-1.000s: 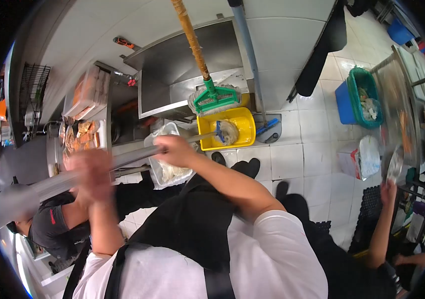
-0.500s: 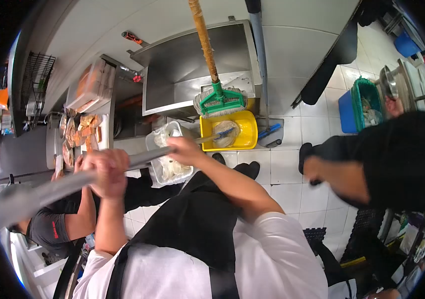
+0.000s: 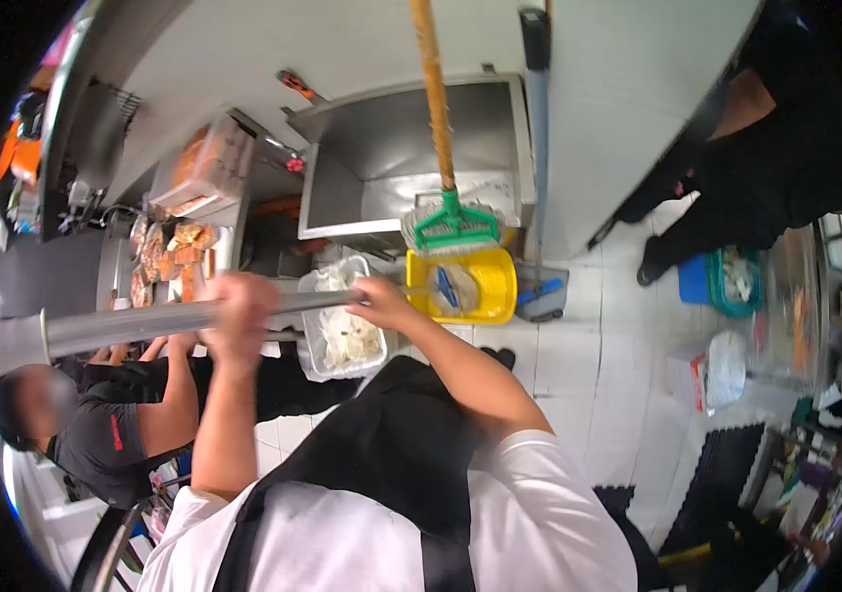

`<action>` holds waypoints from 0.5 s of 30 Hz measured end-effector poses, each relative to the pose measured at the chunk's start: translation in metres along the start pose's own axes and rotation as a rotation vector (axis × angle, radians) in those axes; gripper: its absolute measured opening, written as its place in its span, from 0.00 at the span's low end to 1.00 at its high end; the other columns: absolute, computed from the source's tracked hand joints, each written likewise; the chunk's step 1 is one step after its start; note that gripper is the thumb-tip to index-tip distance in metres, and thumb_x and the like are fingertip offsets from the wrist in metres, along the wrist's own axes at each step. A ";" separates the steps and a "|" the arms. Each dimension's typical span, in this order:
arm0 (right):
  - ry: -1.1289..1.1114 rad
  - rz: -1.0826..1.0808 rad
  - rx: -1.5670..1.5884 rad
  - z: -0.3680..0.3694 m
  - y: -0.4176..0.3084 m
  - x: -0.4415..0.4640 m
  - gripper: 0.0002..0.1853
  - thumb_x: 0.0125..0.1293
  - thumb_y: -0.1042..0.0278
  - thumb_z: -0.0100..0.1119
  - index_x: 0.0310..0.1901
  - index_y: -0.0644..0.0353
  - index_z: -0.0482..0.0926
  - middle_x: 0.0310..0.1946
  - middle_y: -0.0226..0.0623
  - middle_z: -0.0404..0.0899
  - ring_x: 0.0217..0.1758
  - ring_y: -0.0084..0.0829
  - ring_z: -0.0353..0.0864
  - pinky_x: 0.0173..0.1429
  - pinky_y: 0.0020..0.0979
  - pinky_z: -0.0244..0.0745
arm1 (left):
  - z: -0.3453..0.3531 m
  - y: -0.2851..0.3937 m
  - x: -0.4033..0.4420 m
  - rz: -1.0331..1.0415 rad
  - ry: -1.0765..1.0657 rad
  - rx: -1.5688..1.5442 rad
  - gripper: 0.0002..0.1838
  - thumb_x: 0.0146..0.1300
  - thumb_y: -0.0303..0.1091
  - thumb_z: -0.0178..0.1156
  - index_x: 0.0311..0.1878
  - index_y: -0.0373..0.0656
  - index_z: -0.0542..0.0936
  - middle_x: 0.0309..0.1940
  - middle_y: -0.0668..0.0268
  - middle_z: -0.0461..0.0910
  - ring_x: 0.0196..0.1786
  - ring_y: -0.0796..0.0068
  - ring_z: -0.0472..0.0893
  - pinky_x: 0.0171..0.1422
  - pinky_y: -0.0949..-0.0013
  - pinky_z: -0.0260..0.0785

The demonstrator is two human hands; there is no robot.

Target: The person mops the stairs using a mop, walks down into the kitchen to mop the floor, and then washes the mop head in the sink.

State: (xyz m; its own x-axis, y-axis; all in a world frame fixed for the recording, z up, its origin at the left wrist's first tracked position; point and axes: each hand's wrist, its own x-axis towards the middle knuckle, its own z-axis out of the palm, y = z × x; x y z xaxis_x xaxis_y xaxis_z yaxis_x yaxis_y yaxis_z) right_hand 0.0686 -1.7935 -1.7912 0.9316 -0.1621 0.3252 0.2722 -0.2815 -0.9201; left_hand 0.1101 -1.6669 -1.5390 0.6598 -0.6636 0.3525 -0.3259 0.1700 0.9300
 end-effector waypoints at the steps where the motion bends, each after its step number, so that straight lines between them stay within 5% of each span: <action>1: -0.002 0.089 -0.035 0.012 0.029 -0.004 0.17 0.56 0.56 0.68 0.34 0.62 0.76 0.30 0.42 0.77 0.36 0.44 0.78 0.42 0.40 0.72 | 0.006 -0.012 -0.005 -0.082 0.062 0.026 0.16 0.66 0.37 0.61 0.26 0.41 0.70 0.17 0.67 0.69 0.19 0.81 0.65 0.26 0.76 0.61; 3: -0.071 0.360 -0.085 0.007 0.010 0.002 0.20 0.57 0.53 0.68 0.40 0.61 0.77 0.39 0.44 0.80 0.45 0.43 0.79 0.48 0.38 0.74 | 0.003 -0.003 0.009 -0.094 0.012 -0.063 0.17 0.69 0.40 0.58 0.27 0.41 0.70 0.17 0.68 0.69 0.19 0.81 0.64 0.25 0.75 0.60; 6: -0.131 0.413 0.003 0.010 0.026 0.017 0.32 0.60 0.50 0.66 0.62 0.58 0.73 0.59 0.45 0.76 0.59 0.33 0.77 0.59 0.34 0.73 | -0.007 0.040 0.043 -0.043 0.072 -0.191 0.15 0.70 0.40 0.56 0.29 0.42 0.71 0.15 0.71 0.66 0.17 0.82 0.63 0.23 0.74 0.58; 8: -0.093 0.376 0.146 0.007 0.040 0.020 0.25 0.61 0.50 0.66 0.55 0.57 0.77 0.47 0.33 0.81 0.49 0.25 0.78 0.53 0.30 0.74 | 0.002 0.086 0.065 -0.063 0.046 -0.289 0.13 0.69 0.38 0.57 0.30 0.43 0.71 0.15 0.73 0.65 0.16 0.82 0.63 0.21 0.74 0.57; 11: -0.058 0.305 0.126 -0.024 -0.007 0.039 0.14 0.60 0.55 0.69 0.28 0.56 0.80 0.21 0.24 0.78 0.27 0.21 0.75 0.35 0.28 0.73 | 0.013 0.117 0.096 -0.034 -0.016 -0.300 0.10 0.68 0.38 0.61 0.38 0.41 0.77 0.21 0.72 0.72 0.18 0.82 0.71 0.22 0.76 0.63; 14: 0.096 0.315 0.134 -0.050 -0.060 0.047 0.13 0.62 0.59 0.68 0.27 0.58 0.79 0.20 0.25 0.77 0.24 0.19 0.74 0.31 0.25 0.70 | 0.022 0.166 0.106 0.291 -0.138 0.054 0.29 0.63 0.41 0.67 0.62 0.39 0.71 0.39 0.65 0.78 0.42 0.75 0.79 0.49 0.68 0.73; 15: 0.154 0.172 0.180 -0.062 -0.075 0.052 0.11 0.64 0.64 0.66 0.27 0.58 0.78 0.20 0.25 0.76 0.22 0.18 0.73 0.28 0.24 0.68 | 0.019 0.173 0.106 0.297 -0.117 0.037 0.29 0.63 0.41 0.67 0.62 0.39 0.71 0.39 0.65 0.78 0.42 0.75 0.79 0.49 0.68 0.73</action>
State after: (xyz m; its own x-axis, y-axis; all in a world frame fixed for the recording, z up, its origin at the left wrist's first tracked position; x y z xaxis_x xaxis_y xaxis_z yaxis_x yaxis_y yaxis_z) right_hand 0.0819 -1.8399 -1.6914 0.9240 -0.3385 0.1777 0.1647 -0.0671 -0.9841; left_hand 0.1105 -1.7219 -1.3432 0.4509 -0.6684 0.5915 -0.5184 0.3434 0.7832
